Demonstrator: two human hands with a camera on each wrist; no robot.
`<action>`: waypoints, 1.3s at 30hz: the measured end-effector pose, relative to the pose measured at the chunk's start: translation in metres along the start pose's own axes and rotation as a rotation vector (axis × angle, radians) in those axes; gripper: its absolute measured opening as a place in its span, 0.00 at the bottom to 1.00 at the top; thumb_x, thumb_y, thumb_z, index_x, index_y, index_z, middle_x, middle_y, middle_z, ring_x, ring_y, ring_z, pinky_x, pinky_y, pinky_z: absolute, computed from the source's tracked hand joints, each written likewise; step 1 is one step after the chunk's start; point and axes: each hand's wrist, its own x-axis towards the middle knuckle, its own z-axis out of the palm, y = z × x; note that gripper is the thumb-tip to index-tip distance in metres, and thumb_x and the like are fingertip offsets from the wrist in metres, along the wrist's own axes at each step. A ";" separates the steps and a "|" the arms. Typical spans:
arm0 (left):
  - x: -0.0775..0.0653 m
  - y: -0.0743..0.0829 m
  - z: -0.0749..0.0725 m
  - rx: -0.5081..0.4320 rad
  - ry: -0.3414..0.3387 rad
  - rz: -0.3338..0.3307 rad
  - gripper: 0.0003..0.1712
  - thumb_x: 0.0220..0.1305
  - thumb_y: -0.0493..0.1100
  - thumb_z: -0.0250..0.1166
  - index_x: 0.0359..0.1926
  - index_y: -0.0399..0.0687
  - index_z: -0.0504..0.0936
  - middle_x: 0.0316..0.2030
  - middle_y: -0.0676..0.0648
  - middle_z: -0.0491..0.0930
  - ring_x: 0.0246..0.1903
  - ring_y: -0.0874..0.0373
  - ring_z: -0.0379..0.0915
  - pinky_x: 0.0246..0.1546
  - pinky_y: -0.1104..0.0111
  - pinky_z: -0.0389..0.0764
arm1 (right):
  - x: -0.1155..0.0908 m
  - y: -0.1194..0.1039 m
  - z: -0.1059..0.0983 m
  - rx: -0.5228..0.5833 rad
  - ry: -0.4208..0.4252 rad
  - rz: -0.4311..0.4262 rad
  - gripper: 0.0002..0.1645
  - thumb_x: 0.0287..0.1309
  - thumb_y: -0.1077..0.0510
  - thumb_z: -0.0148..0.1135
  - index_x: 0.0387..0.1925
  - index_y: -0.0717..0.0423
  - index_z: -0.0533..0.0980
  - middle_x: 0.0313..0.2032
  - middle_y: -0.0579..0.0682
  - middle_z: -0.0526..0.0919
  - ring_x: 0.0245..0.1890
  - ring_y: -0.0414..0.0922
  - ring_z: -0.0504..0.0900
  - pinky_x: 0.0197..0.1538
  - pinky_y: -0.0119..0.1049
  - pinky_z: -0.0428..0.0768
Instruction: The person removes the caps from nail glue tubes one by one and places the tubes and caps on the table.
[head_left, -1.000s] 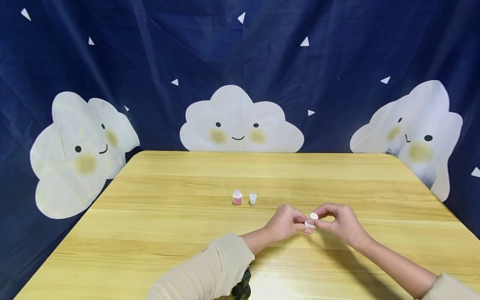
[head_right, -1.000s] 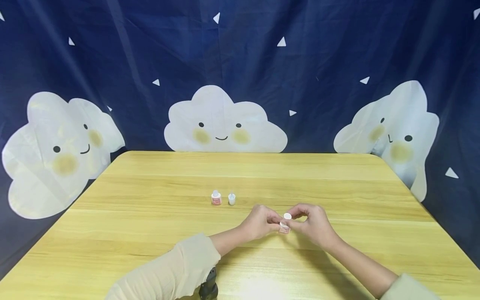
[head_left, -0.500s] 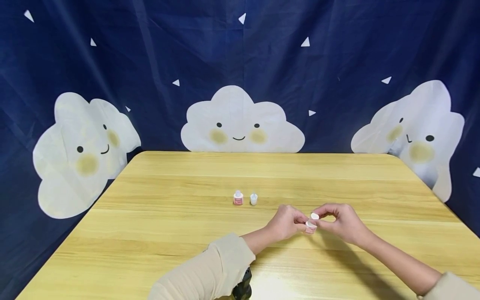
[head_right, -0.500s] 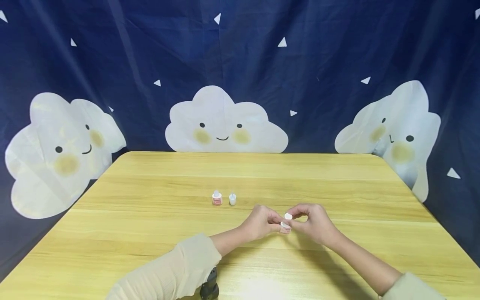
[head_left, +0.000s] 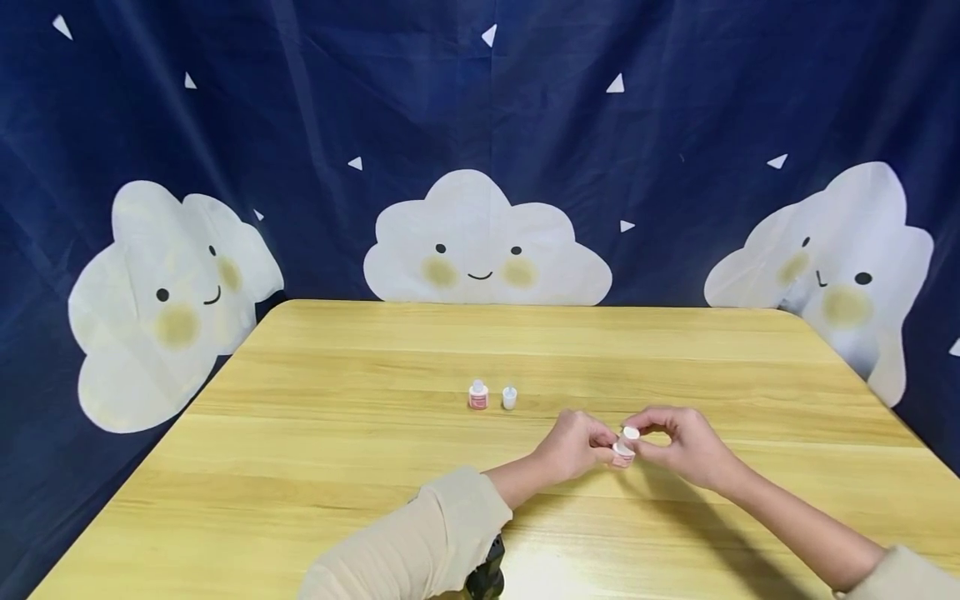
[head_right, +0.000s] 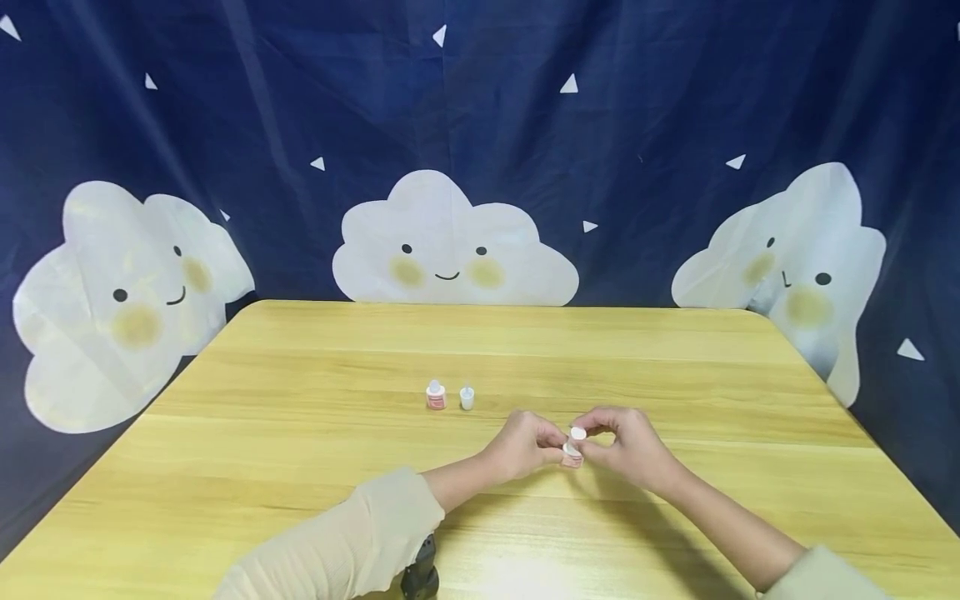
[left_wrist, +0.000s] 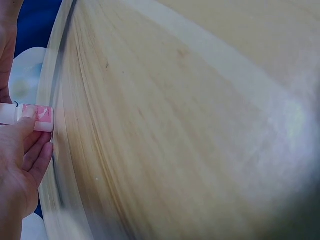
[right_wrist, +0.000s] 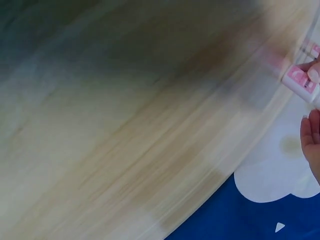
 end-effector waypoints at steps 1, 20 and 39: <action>0.000 0.000 0.000 0.001 -0.001 -0.003 0.10 0.51 0.43 0.69 0.33 0.41 0.87 0.29 0.49 0.87 0.23 0.75 0.77 0.22 0.87 0.72 | 0.000 0.000 0.002 -0.015 0.019 0.001 0.09 0.43 0.71 0.68 0.28 0.57 0.82 0.27 0.49 0.85 0.31 0.27 0.78 0.35 0.29 0.81; 0.002 -0.002 0.001 -0.032 -0.001 -0.022 0.09 0.51 0.41 0.69 0.33 0.40 0.87 0.29 0.48 0.86 0.25 0.74 0.79 0.24 0.87 0.73 | 0.000 -0.002 0.003 -0.067 0.089 -0.026 0.10 0.39 0.71 0.71 0.25 0.56 0.82 0.25 0.48 0.86 0.29 0.25 0.78 0.31 0.27 0.80; 0.001 -0.002 0.001 -0.032 0.004 -0.005 0.09 0.51 0.39 0.69 0.34 0.39 0.86 0.28 0.48 0.86 0.27 0.72 0.80 0.26 0.88 0.74 | 0.000 -0.003 0.003 -0.053 0.074 0.011 0.10 0.41 0.69 0.71 0.31 0.62 0.82 0.30 0.53 0.86 0.32 0.25 0.77 0.34 0.27 0.80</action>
